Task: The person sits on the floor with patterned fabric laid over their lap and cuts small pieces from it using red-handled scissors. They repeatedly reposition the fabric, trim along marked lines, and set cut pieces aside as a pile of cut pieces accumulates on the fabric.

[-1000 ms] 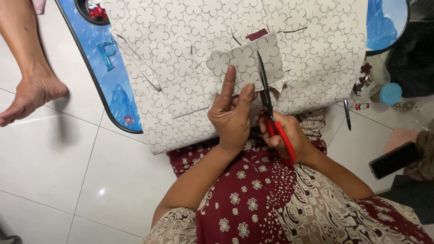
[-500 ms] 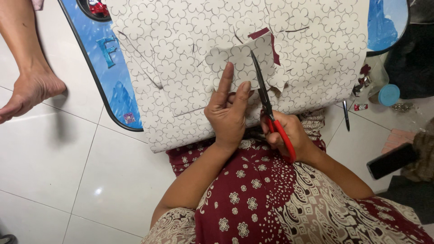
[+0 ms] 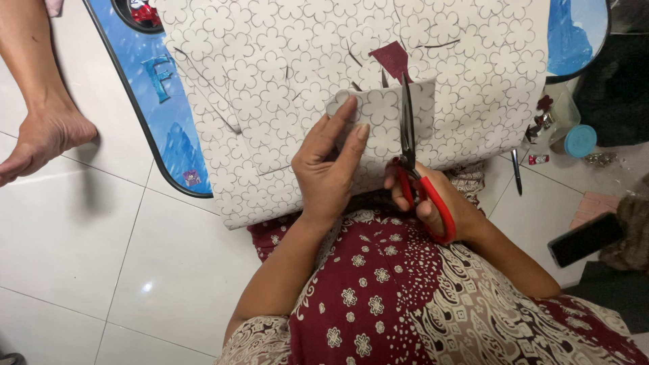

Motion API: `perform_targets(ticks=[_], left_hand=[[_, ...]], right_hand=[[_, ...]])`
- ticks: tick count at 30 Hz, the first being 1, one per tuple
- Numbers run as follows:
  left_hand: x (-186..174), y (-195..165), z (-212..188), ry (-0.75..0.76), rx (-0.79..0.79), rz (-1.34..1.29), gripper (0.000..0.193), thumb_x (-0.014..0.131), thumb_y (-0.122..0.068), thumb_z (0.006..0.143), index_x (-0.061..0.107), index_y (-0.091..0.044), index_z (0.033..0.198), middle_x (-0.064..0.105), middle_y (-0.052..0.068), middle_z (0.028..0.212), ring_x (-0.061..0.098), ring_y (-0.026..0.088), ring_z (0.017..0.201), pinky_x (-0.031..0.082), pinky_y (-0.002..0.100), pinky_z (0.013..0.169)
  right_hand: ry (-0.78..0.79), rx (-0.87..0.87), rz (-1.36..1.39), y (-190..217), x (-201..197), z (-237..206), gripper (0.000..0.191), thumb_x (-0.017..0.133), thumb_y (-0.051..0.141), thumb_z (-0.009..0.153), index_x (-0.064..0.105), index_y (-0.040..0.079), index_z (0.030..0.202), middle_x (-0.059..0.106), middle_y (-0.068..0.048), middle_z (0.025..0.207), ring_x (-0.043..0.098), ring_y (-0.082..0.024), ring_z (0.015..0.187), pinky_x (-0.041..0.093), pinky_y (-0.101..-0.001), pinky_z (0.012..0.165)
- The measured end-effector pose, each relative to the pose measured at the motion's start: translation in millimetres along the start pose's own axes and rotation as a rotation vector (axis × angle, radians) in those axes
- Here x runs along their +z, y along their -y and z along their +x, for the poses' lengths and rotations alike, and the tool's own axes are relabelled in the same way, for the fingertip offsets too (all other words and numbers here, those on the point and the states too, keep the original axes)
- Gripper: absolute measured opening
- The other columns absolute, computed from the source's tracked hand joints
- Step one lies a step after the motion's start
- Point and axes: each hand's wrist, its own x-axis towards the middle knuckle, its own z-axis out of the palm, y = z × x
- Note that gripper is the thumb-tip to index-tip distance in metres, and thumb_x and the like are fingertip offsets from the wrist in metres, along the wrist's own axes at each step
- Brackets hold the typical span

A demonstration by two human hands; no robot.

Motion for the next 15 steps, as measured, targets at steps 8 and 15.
perform_targets(ticks=[8, 15], left_hand=[[3, -5, -6, 0.052, -0.009, 0.104, 0.034, 0.074, -0.006, 0.100, 0.068, -0.006, 0.134, 0.071, 0.015, 0.131, 0.069, 0.014, 0.117, 0.058, 0.028, 0.101], [4, 1, -8, 0.056, -0.002, 0.119, 0.035, 0.074, -0.007, 0.100, 0.068, -0.006, 0.135, 0.072, 0.015, 0.130, 0.069, 0.013, 0.116, 0.058, 0.027, 0.099]], right_hand=[[-0.058, 0.008, -0.093, 4, -5, -1, 0.119, 0.024, 0.106, 0.065, 0.053, 0.005, 0.118, 0.051, 0.003, 0.067, 0.046, -0.009, 0.056, 0.038, -0.0265, 0.050], [-0.122, 0.034, -0.069, -11, -2, -4, 0.109, 0.029, 0.107, 0.062, 0.054, 0.006, 0.096, 0.053, 0.003, 0.062, 0.052, -0.008, 0.054, 0.044, -0.0243, 0.049]])
